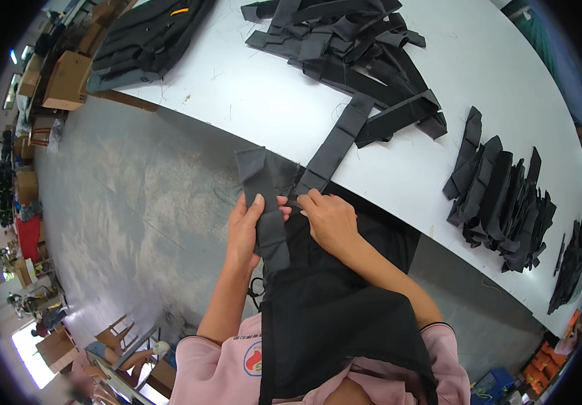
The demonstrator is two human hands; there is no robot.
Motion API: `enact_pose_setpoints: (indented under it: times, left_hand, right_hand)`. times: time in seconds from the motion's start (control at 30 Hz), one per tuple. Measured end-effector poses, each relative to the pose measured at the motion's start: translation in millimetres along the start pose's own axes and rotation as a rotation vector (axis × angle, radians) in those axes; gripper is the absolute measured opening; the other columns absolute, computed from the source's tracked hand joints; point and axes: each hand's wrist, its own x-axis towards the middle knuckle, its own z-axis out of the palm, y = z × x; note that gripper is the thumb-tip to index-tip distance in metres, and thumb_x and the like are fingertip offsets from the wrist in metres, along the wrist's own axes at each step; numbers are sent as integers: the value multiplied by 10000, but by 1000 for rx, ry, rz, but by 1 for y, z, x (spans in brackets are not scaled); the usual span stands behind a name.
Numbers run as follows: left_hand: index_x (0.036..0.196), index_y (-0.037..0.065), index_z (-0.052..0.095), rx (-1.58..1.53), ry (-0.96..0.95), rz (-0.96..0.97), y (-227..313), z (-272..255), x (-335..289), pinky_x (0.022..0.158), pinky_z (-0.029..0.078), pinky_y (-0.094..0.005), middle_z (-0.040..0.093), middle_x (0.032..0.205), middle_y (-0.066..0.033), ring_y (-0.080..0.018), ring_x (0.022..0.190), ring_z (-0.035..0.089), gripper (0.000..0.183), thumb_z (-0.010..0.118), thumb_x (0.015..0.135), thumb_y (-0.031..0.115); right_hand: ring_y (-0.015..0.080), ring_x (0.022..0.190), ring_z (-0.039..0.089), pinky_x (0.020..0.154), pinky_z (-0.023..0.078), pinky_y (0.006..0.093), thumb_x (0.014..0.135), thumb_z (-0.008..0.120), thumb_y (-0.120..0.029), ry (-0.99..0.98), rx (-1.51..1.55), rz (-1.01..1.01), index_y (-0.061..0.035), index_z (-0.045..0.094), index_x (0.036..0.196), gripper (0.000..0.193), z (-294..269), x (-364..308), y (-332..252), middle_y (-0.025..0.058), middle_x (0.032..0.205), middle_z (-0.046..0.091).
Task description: The recorder is sorting and organizing small black fabric strips on a large white table in a manufacturing facility.
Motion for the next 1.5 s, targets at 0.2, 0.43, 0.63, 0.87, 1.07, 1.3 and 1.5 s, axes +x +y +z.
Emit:
enact_pose_setpoints:
  times: [0.2,0.43,0.63,0.87,1.07,1.3,1.5]
  left_hand:
    - [1129,3,547,253,-22,233,6,5,39,793,472,-278,625,1019,-119,-152,922,591,299,530,921,217]
    - [1158,-37,516,674,-162,238,-11,75,130,840,423,-313,603,1028,-120,-212,936,560,393,563,862,218]
    - [1179,12,504,71,-377,-244,-10,56,119,737,499,-293,605,971,-113,-173,847,587,376,529,913,276]
    - [1220,-7,458,-273,-556,-321,-33,59,62,793,528,-332,598,1070,-149,-208,911,618,515,596,874,349]
    - [1054,-55,555,-82,-320,-68,-25,57,56,726,547,-333,636,859,-149,-228,768,642,310,609,804,121]
    - [1070,-63,552,-146,-241,-50,-19,42,51,703,546,-318,644,893,-166,-219,789,646,315,612,816,114]
    - [1093,-67,537,-98,-279,-54,-16,42,44,746,545,-334,636,908,-176,-235,798,642,349,602,830,154]
  right_hand:
    - [179,699,601,586,458,294,756,693,-144,107,652,561,-50,583,976,264,2,-29,33,74,873,603]
    - [75,415,417,382,318,225,837,647,-181,105,1340,980,39,520,1028,317,17,-3,18,46,777,535]
    - [34,421,360,368,258,192,839,640,-151,168,1467,941,-22,532,1094,305,-11,-27,18,-24,700,503]
    - [84,894,541,791,439,251,834,638,-126,-162,1436,745,25,542,1084,307,-15,-42,20,32,978,594]
    - [259,683,639,637,494,318,810,664,-218,73,740,569,-69,553,1066,316,-26,-56,41,138,771,637]
    - [260,683,589,591,451,337,769,669,-140,298,119,332,-89,585,981,234,-57,1,47,73,841,577]
    - [237,662,563,590,425,340,751,651,-112,237,-36,83,-84,578,931,197,-37,29,52,47,831,540]
